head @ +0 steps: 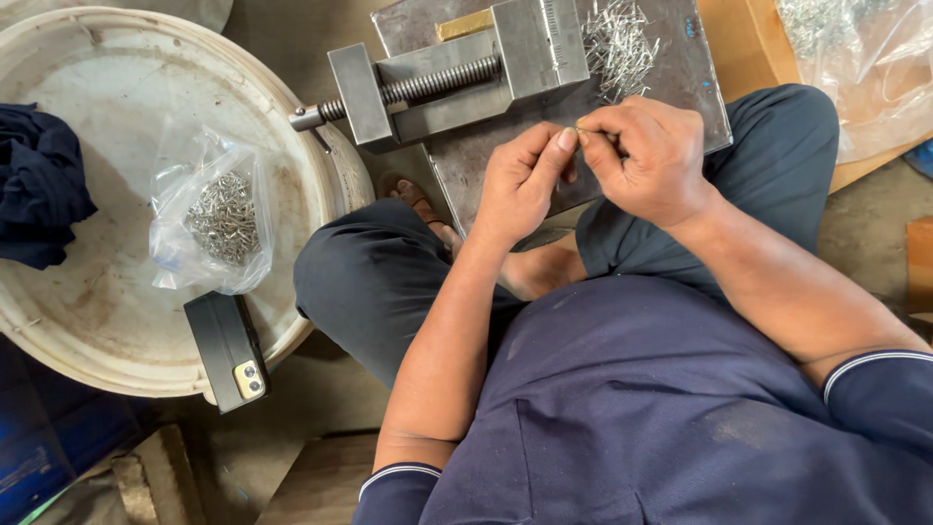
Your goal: The person sits cross-legged on the floor and assembles small metal parts by hand. They pick up individual pieces from a pile on a metal plate, fit them together, and place the assembled items back onto the plate. A bag of parts and a smartphone are visible nearby.
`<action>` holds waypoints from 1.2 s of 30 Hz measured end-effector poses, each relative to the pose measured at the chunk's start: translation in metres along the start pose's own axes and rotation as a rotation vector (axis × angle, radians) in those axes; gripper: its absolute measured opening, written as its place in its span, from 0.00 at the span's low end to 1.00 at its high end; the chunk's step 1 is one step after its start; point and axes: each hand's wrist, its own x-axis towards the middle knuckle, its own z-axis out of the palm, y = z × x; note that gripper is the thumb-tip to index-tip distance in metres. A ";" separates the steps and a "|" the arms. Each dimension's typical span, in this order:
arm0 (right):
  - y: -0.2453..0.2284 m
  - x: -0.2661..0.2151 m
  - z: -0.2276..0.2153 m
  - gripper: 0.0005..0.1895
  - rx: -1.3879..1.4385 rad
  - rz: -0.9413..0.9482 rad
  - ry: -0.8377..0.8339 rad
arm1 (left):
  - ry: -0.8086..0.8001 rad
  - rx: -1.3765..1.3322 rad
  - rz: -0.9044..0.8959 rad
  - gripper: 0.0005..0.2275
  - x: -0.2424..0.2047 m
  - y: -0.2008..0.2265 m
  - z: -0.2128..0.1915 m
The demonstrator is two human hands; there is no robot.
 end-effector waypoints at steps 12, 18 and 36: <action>0.020 0.009 -0.012 0.06 0.405 0.196 -0.248 | -0.044 -0.131 -0.001 0.11 -0.001 -0.002 -0.005; 0.004 0.031 -0.016 0.13 0.009 0.028 -0.183 | 0.045 -0.172 -0.012 0.13 0.000 -0.002 -0.004; 0.006 0.033 -0.010 0.15 -0.079 -0.041 -0.174 | 0.056 -0.167 -0.006 0.13 0.000 -0.001 -0.003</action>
